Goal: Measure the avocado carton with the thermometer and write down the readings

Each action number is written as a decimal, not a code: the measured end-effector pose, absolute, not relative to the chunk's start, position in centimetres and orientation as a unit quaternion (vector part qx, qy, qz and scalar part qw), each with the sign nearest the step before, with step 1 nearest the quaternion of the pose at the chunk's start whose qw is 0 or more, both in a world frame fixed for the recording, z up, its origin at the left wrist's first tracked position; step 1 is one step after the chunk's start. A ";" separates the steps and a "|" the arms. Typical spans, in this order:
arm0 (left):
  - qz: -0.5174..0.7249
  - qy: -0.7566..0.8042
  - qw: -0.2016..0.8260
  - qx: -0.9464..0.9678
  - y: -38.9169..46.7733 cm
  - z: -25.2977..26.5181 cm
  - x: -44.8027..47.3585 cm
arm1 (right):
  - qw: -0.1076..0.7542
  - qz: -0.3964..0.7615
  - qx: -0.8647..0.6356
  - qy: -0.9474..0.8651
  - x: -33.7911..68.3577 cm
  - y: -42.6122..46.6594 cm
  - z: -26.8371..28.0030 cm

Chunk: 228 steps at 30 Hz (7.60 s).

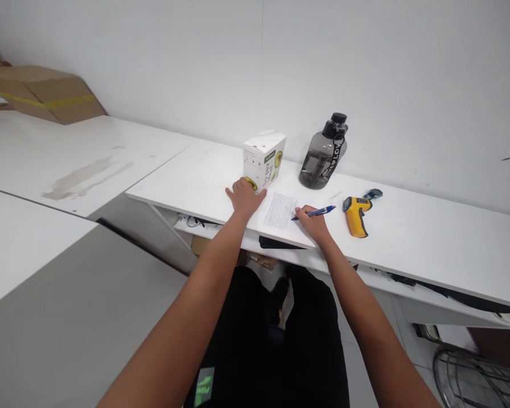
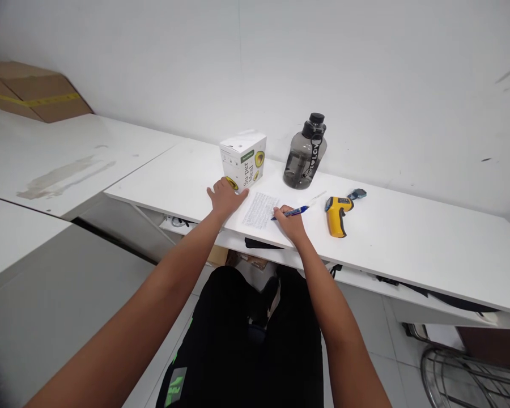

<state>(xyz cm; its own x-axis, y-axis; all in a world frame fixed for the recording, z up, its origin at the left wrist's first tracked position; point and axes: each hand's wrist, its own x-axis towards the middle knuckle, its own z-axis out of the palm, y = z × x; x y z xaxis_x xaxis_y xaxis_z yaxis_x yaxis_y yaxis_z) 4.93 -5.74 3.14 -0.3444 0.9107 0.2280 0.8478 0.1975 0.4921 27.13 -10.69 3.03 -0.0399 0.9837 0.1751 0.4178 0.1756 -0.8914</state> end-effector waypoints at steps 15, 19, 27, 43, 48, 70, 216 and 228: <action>0.276 0.772 0.063 0.570 -5.8 3.4 5.0 | 0.430 0.333 -0.562 -0.623 27.0 -10.8 3.1; 0.279 0.769 0.063 0.571 -5.9 3.4 5.0 | 0.435 0.332 -0.556 -0.626 27.0 -10.8 3.2; 0.279 0.771 0.061 0.569 -5.7 3.2 5.0 | 0.448 0.322 -0.564 -0.615 27.0 -10.9 3.3; 0.273 0.773 0.068 0.568 -5.9 3.5 5.0 | 0.451 0.325 -0.574 -0.602 27.1 -11.1 3.5; 0.275 0.771 0.072 0.570 -5.9 3.4 5.0 | 0.453 0.320 -0.575 -0.602 27.0 -11.2 3.6; 0.270 0.772 0.077 0.570 -6.0 3.7 5.1 | 0.443 0.324 -0.565 -0.616 27.2 -10.8 3.0; 0.265 0.771 0.066 0.575 -5.5 3.8 4.5 | 0.453 0.033 -0.754 -0.474 37.5 -11.2 1.5; 0.362 0.746 0.113 0.547 -5.4 3.3 3.6 | 0.284 0.031 -0.813 -0.507 36.5 -11.3 2.0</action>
